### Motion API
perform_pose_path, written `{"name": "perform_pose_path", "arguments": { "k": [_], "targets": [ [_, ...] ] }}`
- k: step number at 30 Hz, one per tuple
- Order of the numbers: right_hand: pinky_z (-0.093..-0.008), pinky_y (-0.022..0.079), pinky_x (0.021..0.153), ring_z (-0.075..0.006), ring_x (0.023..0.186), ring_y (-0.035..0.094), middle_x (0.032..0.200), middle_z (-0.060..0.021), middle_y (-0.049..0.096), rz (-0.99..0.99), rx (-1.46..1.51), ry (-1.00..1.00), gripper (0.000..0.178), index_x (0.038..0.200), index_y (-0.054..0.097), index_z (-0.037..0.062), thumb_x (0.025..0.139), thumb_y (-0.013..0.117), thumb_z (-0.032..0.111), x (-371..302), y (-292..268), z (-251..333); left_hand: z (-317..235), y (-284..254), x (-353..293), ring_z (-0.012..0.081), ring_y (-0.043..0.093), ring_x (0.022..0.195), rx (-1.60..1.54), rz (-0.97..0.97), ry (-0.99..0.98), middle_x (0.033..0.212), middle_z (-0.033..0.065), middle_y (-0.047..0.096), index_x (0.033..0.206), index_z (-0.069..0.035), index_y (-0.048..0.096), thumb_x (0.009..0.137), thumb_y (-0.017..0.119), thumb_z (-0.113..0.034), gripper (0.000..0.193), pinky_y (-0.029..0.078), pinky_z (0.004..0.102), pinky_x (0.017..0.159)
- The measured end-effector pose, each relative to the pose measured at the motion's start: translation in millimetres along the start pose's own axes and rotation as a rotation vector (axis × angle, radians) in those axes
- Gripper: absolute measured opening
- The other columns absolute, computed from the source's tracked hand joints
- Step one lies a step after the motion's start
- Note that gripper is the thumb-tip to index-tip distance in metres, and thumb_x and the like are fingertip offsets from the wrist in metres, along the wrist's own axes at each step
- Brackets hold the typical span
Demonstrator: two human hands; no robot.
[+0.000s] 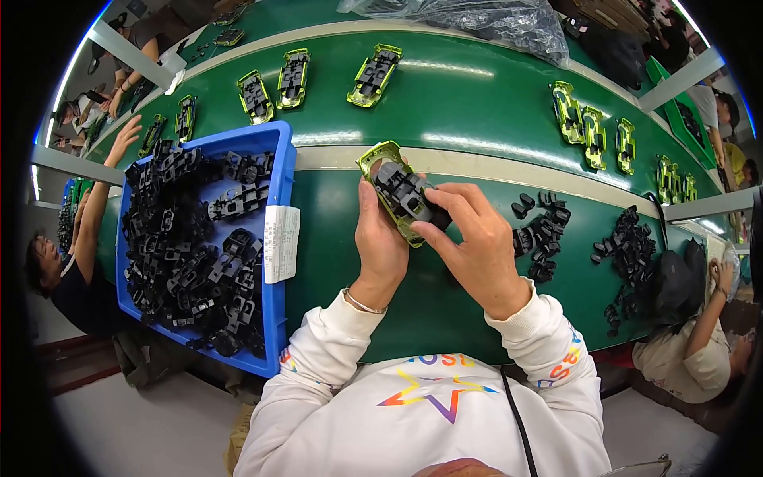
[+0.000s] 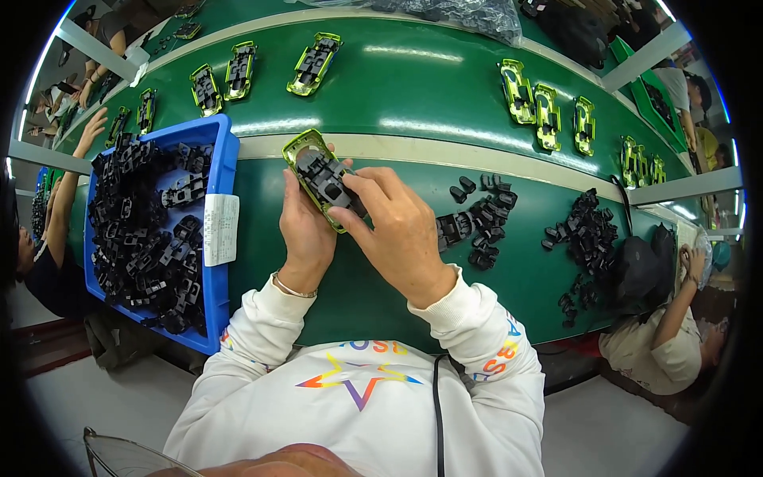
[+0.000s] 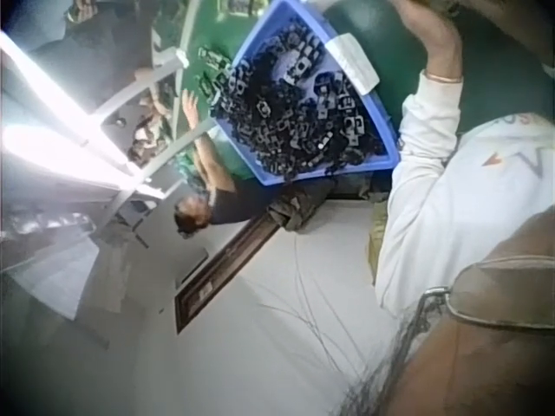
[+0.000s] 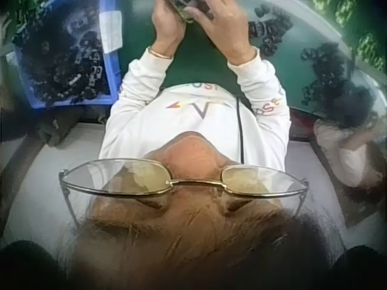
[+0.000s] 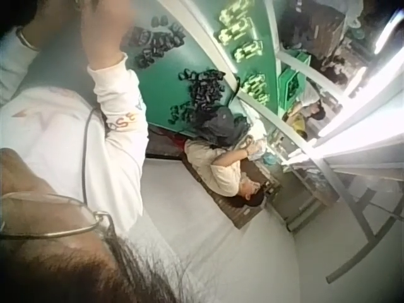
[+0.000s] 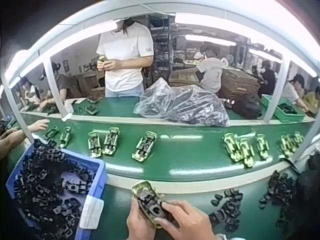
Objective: The person assembles toy cars by hand, fitting black interior components into car shells and placing the assembled cars onto the conveyor belt, then retrieves more components from a blue bin.
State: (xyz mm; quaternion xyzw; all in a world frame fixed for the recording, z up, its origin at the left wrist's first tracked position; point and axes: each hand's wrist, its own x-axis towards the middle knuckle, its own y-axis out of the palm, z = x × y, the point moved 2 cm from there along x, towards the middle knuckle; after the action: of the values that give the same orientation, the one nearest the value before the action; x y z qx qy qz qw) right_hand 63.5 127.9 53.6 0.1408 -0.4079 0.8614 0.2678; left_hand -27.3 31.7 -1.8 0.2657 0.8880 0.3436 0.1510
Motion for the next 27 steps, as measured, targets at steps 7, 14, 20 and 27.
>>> {"name": "perform_pose_path", "arguments": {
  "k": [7,14,20,27],
  "targets": [
    [-0.0345,0.058,0.069,-0.0287,0.084,0.071,0.111,-0.0143,0.066,-0.052,0.035,-0.008,0.039,0.109,0.065,0.0004,0.078,0.083,0.014,5,15,-2,4,-3,-1,0.0259,0.055,0.124,0.052,0.005,0.056,0.138,0.0125,0.053,0.145,-0.004,0.039,0.11,0.019,-0.041,0.055,0.046,0.0409,0.106],
    [-0.0338,0.059,0.067,-0.0288,0.084,0.071,0.113,-0.0141,0.065,-0.081,0.015,-0.048,0.041,0.11,0.064,0.0008,0.077,0.084,0.013,3,18,0,1,4,-1,0.026,0.058,0.12,-0.006,-0.024,0.084,0.129,0.0135,0.055,0.142,-0.005,0.036,0.11,0.023,-0.039,0.048,0.048,0.0401,0.103],
    [-0.0339,0.059,0.066,-0.0283,0.083,0.071,0.114,-0.0141,0.065,-0.095,0.028,-0.048,0.04,0.11,0.064,0.0007,0.077,0.083,0.013,3,21,-1,1,4,-2,0.0261,0.057,0.121,-0.024,-0.029,0.073,0.133,0.0124,0.053,0.144,-0.005,0.036,0.11,0.023,-0.04,0.05,0.048,0.0413,0.103],
    [-0.0336,0.06,0.066,-0.0284,0.083,0.071,0.113,-0.0142,0.065,-0.109,0.049,-0.03,0.039,0.109,0.064,0.0006,0.077,0.083,0.014,4,22,3,1,1,-2,0.0257,0.057,0.12,-0.021,-0.008,0.077,0.133,0.0126,0.054,0.144,-0.005,0.037,0.11,0.023,-0.042,0.052,0.049,0.0409,0.102]
  ]
}}
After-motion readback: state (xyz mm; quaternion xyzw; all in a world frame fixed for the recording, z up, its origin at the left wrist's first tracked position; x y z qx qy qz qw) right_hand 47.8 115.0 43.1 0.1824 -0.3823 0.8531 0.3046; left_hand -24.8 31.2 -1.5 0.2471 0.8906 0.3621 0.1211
